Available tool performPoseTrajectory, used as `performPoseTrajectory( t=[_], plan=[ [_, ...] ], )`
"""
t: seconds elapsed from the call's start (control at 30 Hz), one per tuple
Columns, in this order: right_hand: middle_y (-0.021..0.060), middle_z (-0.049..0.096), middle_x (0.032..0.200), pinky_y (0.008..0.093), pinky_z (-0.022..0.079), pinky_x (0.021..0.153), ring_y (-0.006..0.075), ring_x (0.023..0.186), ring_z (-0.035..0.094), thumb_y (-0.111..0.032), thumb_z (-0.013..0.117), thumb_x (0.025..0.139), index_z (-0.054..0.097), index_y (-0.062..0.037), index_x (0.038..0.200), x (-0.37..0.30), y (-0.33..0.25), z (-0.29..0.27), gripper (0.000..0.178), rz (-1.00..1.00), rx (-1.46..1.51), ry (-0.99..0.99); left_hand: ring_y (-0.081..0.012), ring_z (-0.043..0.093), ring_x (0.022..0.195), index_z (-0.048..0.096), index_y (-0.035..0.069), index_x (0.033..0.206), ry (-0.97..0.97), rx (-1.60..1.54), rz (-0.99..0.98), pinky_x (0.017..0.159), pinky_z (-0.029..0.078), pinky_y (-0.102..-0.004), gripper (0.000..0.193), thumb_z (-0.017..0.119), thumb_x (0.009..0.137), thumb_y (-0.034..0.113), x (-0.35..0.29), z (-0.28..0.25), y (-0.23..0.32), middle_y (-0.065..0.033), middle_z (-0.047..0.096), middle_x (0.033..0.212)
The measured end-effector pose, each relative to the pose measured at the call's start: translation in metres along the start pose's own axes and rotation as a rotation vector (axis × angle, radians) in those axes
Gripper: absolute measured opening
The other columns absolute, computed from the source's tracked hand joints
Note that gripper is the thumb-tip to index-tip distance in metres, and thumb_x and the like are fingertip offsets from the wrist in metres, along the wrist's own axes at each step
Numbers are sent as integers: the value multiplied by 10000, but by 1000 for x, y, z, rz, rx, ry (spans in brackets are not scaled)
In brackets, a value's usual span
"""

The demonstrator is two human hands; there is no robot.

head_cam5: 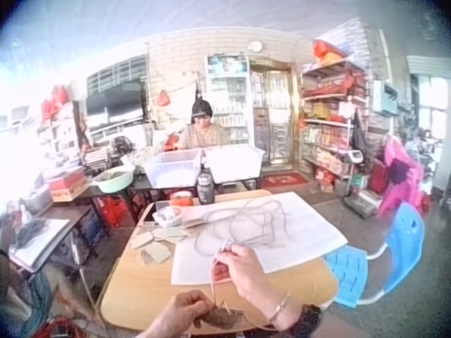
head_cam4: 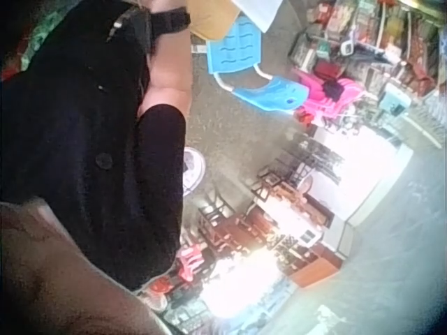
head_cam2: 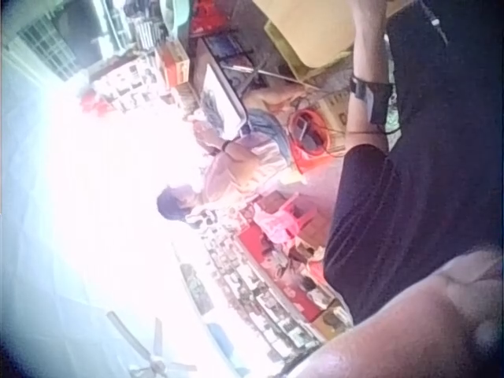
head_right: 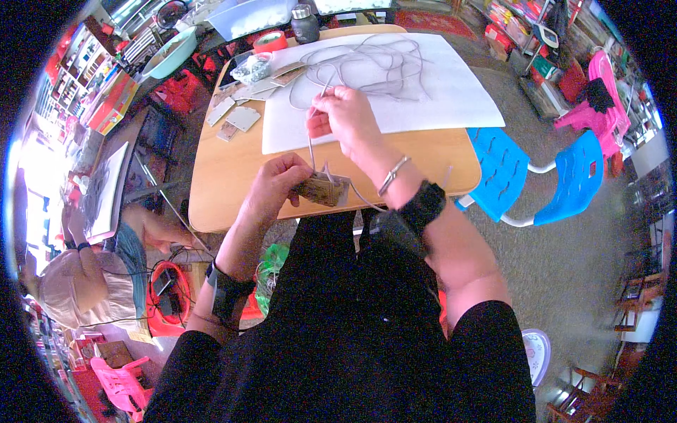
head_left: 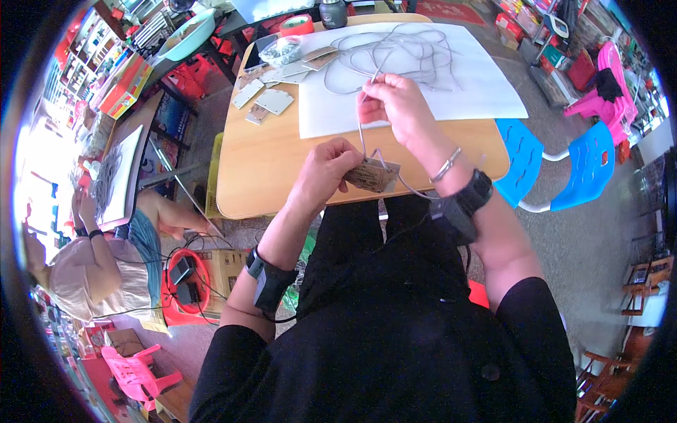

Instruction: The recorder manually laces a string through pre-cut material pieces to assemble a shoe component.

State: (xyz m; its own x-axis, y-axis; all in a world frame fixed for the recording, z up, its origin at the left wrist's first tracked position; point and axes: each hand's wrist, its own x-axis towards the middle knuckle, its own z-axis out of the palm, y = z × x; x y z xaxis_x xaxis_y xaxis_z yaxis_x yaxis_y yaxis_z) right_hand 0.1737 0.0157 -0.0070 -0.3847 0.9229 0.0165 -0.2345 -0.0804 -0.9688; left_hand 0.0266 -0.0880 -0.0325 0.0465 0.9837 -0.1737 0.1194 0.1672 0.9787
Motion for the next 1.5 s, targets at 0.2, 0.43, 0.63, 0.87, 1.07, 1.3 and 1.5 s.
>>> performPoseTrajectory(
  t=[0.2, 0.43, 0.63, 0.87, 1.07, 1.3, 1.5],
  plan=[
    [135, 633, 828, 335, 558, 671, 214, 705, 647, -92, 564, 883, 554, 42, 915, 35, 10, -31, 138, -32, 109, 111, -87, 536, 607, 591, 56, 846, -54, -38, 34, 492, 457, -223, 139, 561, 871, 189, -1, -2, 4, -11, 584, 730],
    [123, 646, 814, 322, 519, 668, 180, 721, 635, -143, 622, 851, 583, 24, 967, -24, 14, -49, 207, -208, -648, 16, -177, 606, 724, 573, -12, 887, 61, -459, -69, 603, 556, -296, 169, 533, 875, 152, 9, -22, -8, -107, 596, 848],
    [111, 606, 935, 356, 471, 816, 243, 886, 588, -161, 657, 796, 595, -15, 989, -87, 18, -72, 251, -303, -955, -184, -285, 624, 880, 529, -85, 970, 53, -641, -66, 702, 583, -371, 215, 493, 893, 112, 7, -24, -5, -185, 574, 994],
    [107, 565, 1038, 368, 433, 878, 272, 1010, 533, -149, 656, 776, 593, -25, 998, -76, 36, -59, 262, -655, -1311, -75, -311, 625, 905, 524, -118, 1050, -77, -666, -122, 735, 585, -376, 284, 495, 889, 115, 7, -18, -9, -206, 589, 1035],
    [-8, 531, 757, 209, 420, 585, 89, 653, 508, -176, 578, 871, 539, -41, 1072, -76, -2, -69, 246, 102, -535, -143, -256, 640, 831, 587, -107, 982, -10, -384, -106, 708, 578, -329, 252, 530, 867, 110, -2, -29, -10, -177, 619, 965],
    [70, 590, 789, 255, 470, 614, 142, 688, 573, -122, 558, 854, 560, 41, 1065, -116, -88, -60, 267, -53, 48, -284, -150, 627, 731, 650, -61, 925, 224, 72, 61, 664, 554, -272, 201, 571, 856, 111, 4, -19, -10, -98, 650, 837],
    [99, 613, 891, 274, 474, 669, 160, 719, 576, -52, 580, 827, 570, 40, 1064, -123, -83, -55, 255, -419, -56, -169, -165, 612, 788, 636, -76, 952, 223, -67, 77, 674, 564, -294, 220, 553, 866, 109, 12, -8, -11, -105, 628, 876]
  ],
)
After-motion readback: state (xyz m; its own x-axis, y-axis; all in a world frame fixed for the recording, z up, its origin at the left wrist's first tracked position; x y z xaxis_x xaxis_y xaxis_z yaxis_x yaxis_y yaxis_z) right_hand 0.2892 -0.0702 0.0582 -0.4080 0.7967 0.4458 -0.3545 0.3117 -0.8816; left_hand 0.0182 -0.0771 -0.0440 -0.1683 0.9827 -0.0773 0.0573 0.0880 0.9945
